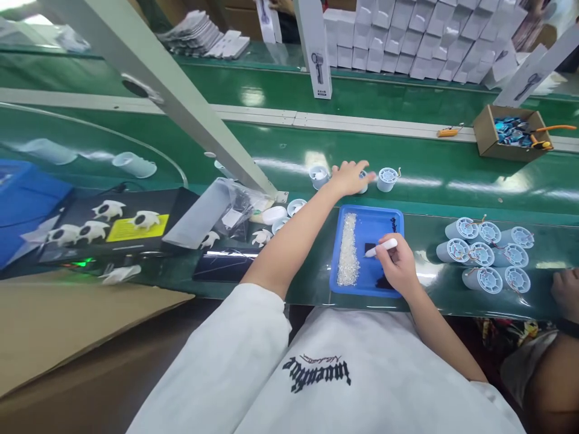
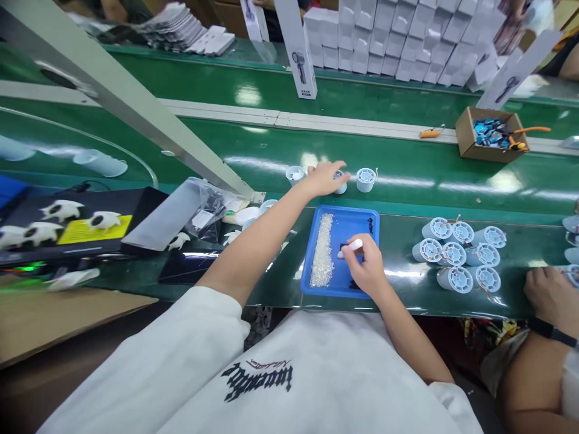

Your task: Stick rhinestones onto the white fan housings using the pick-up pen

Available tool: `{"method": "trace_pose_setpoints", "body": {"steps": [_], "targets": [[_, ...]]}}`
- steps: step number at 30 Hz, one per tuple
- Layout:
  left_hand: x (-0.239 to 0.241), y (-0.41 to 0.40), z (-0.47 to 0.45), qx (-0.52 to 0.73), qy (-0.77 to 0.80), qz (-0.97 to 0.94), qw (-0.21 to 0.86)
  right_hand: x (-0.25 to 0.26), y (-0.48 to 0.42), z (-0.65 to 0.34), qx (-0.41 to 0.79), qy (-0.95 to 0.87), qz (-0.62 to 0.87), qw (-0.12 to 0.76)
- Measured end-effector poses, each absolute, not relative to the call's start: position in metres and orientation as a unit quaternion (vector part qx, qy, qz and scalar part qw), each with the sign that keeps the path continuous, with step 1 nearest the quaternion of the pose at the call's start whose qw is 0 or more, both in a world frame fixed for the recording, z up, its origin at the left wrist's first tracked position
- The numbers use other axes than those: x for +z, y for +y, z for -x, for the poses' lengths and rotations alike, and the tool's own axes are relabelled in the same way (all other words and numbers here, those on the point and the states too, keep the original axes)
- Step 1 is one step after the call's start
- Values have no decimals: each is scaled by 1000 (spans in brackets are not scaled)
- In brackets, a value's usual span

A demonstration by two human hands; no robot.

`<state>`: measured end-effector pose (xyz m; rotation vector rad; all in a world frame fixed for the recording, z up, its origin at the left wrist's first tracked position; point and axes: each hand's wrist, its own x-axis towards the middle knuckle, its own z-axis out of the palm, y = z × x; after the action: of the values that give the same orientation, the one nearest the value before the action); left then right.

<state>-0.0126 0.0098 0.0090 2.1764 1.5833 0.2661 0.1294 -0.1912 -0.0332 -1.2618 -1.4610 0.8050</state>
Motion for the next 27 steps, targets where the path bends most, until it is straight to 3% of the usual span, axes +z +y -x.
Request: {"method": "trace_pose_setpoints", "body": {"steps": [8, 16, 24, 27], "targets": [[5, 25, 83, 42, 684, -681, 259, -48, -186, -130, 397, -594, 505, 485], [25, -7, 90, 366, 618, -655, 235, -47, -185, -131, 382, -634, 493, 457], [53, -78, 77, 542, 515, -556, 364, -28, -191, -136, 272, -744, 468, 392], [53, -95, 76, 577, 475, -472, 468, -27, -196, -143, 228, -712, 494, 443]]}}
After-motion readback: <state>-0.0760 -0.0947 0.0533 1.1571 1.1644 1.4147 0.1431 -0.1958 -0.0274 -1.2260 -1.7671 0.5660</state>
